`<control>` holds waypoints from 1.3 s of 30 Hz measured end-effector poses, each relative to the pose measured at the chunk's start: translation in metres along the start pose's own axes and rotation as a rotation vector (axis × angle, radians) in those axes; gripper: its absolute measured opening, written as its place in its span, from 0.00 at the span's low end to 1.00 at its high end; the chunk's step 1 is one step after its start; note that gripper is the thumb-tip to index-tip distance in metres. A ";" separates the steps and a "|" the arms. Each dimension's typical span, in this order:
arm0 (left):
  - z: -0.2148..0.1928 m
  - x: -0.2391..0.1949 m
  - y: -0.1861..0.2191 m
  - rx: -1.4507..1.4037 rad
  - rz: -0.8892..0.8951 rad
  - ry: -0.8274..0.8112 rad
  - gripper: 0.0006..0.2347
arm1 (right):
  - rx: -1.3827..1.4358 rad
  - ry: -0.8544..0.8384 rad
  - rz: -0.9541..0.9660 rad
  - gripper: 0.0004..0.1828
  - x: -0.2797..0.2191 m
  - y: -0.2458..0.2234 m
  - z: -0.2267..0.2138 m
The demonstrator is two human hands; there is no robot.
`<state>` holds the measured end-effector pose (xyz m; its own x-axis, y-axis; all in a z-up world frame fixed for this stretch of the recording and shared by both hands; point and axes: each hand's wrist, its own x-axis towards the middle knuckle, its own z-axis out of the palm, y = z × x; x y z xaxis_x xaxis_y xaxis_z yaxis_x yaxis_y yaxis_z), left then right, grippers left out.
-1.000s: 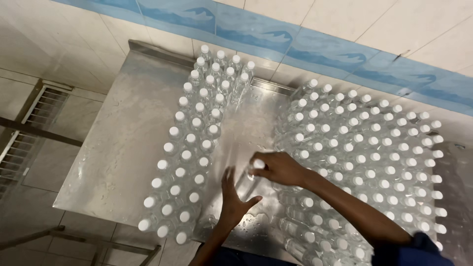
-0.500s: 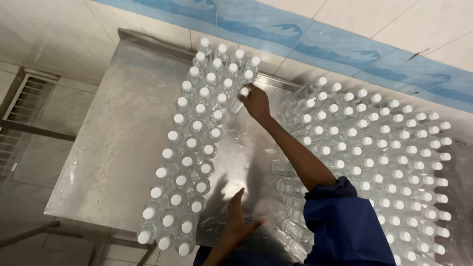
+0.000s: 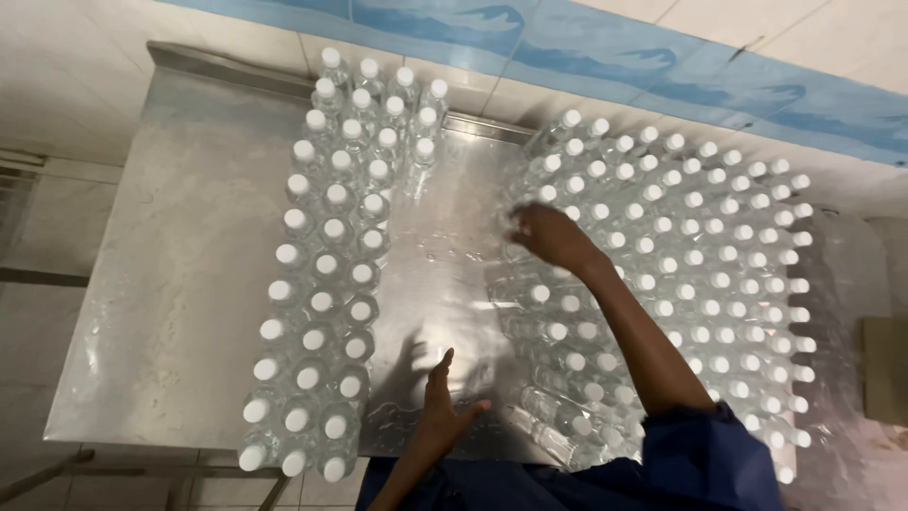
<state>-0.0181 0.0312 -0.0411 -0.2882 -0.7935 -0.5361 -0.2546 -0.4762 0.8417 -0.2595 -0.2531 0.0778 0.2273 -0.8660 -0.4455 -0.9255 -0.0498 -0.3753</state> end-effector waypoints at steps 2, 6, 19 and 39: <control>0.002 -0.002 0.005 -0.001 -0.018 -0.015 0.49 | -0.043 -0.094 0.083 0.26 -0.044 -0.010 0.003; 0.014 0.005 -0.010 0.002 -0.024 -0.011 0.45 | -0.512 -0.180 0.058 0.33 -0.059 0.053 0.086; -0.009 -0.013 0.037 0.009 0.337 0.257 0.38 | -0.240 0.009 -0.411 0.19 -0.140 -0.023 0.065; -0.003 0.031 0.001 -0.345 -0.145 0.196 0.19 | 0.536 -0.037 -0.060 0.27 -0.291 0.030 0.053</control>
<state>-0.0247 0.0055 -0.0570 -0.0826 -0.7500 -0.6563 0.0541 -0.6610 0.7485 -0.3376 0.0240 0.1526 0.2947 -0.8506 -0.4354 -0.6284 0.1707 -0.7589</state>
